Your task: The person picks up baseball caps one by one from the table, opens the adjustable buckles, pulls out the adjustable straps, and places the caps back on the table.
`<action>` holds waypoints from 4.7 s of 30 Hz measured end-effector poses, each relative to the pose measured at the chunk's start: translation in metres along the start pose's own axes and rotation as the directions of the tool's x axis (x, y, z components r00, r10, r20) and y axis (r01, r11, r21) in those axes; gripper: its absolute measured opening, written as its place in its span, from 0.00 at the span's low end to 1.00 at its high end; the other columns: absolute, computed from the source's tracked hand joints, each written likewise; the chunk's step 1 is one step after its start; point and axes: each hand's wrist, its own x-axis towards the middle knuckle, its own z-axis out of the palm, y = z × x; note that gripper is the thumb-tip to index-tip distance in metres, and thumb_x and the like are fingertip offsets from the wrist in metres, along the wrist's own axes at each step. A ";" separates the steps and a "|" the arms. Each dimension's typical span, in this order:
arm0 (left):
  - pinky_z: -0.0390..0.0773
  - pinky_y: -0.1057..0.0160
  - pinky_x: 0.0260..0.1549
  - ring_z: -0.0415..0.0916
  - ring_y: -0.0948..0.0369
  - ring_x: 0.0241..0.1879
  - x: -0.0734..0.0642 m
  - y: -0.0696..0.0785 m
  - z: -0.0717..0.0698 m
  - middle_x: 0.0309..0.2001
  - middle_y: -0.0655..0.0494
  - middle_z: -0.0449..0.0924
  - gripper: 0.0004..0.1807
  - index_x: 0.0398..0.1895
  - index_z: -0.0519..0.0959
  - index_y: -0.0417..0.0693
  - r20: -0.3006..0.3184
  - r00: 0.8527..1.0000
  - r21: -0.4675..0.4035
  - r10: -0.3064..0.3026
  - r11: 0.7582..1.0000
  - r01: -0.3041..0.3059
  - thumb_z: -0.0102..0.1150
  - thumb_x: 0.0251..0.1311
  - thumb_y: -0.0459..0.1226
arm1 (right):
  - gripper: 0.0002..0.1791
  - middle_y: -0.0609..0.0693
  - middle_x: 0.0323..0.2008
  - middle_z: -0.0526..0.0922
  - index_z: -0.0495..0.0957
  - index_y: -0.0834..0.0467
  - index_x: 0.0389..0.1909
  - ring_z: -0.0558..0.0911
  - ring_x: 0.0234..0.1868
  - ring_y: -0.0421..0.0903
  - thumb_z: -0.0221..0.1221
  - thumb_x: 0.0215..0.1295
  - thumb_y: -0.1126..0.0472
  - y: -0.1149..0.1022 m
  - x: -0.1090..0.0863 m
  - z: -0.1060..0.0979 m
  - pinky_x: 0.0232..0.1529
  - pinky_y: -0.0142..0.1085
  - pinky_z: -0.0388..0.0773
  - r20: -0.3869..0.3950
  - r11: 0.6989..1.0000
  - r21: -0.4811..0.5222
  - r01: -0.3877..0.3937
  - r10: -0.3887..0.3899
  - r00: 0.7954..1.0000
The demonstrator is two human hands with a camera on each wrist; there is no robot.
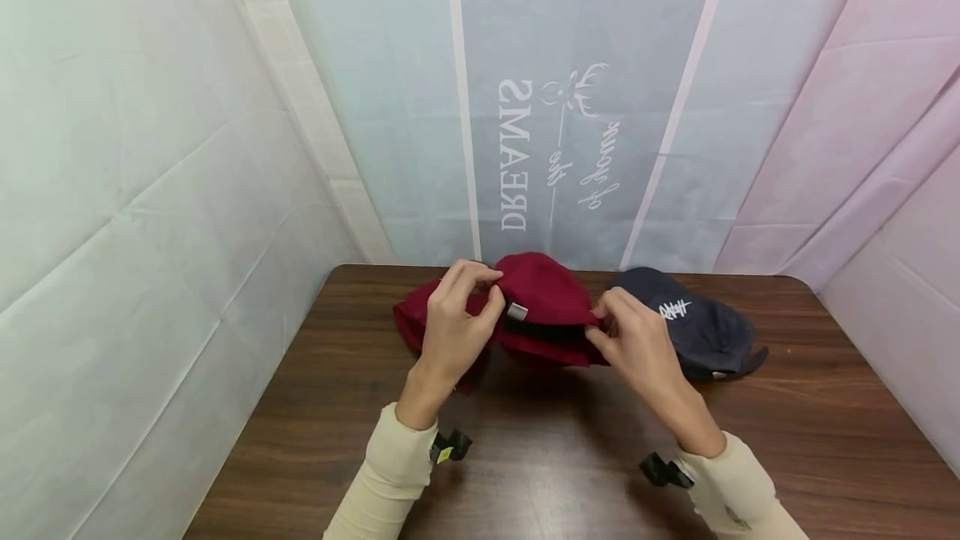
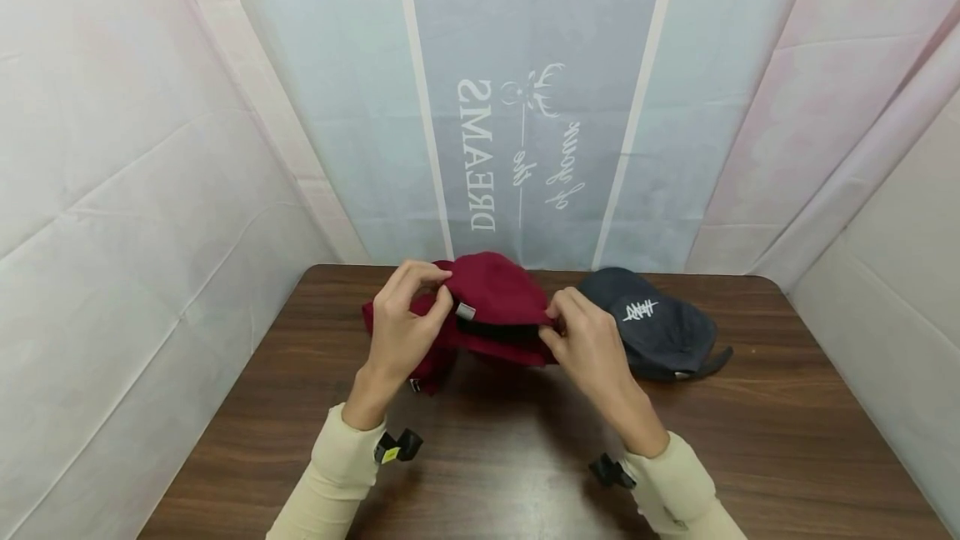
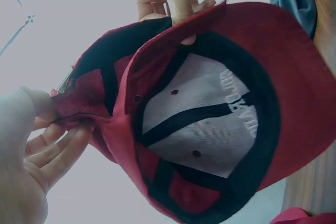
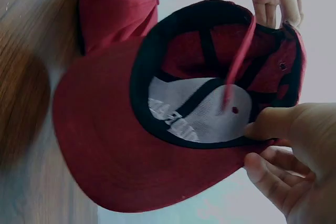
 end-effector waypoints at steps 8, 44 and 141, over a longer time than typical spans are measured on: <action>0.88 0.60 0.43 0.83 0.56 0.40 -0.003 -0.006 0.003 0.43 0.48 0.83 0.09 0.43 0.85 0.40 0.040 0.999 -0.008 0.004 1.000 -0.004 0.64 0.63 0.23 | 0.20 0.50 0.31 0.77 0.73 0.59 0.28 0.73 0.25 0.39 0.71 0.46 0.81 0.015 0.006 0.010 0.25 0.29 0.69 -0.068 0.999 -0.012 0.039 -0.039 0.997; 0.79 0.68 0.41 0.76 0.63 0.43 -0.061 -0.051 0.019 0.44 0.60 0.79 0.10 0.42 0.82 0.51 0.554 0.822 0.224 -0.134 0.975 0.008 0.65 0.62 0.28 | 0.22 0.51 0.42 0.80 0.78 0.56 0.36 0.79 0.42 0.49 0.73 0.44 0.79 0.063 -0.023 0.050 0.38 0.47 0.79 0.161 0.995 -0.100 -0.024 0.040 0.986; 0.74 0.80 0.51 0.75 0.71 0.48 -0.046 0.000 0.172 0.49 0.67 0.81 0.09 0.51 0.85 0.56 0.671 0.737 0.161 -0.083 0.986 -0.035 0.62 0.71 0.39 | 0.15 0.60 0.49 0.87 0.86 0.58 0.47 0.83 0.51 0.64 0.75 0.58 0.66 0.093 -0.066 -0.072 0.48 0.63 0.77 0.344 0.941 -0.275 -0.197 0.288 0.894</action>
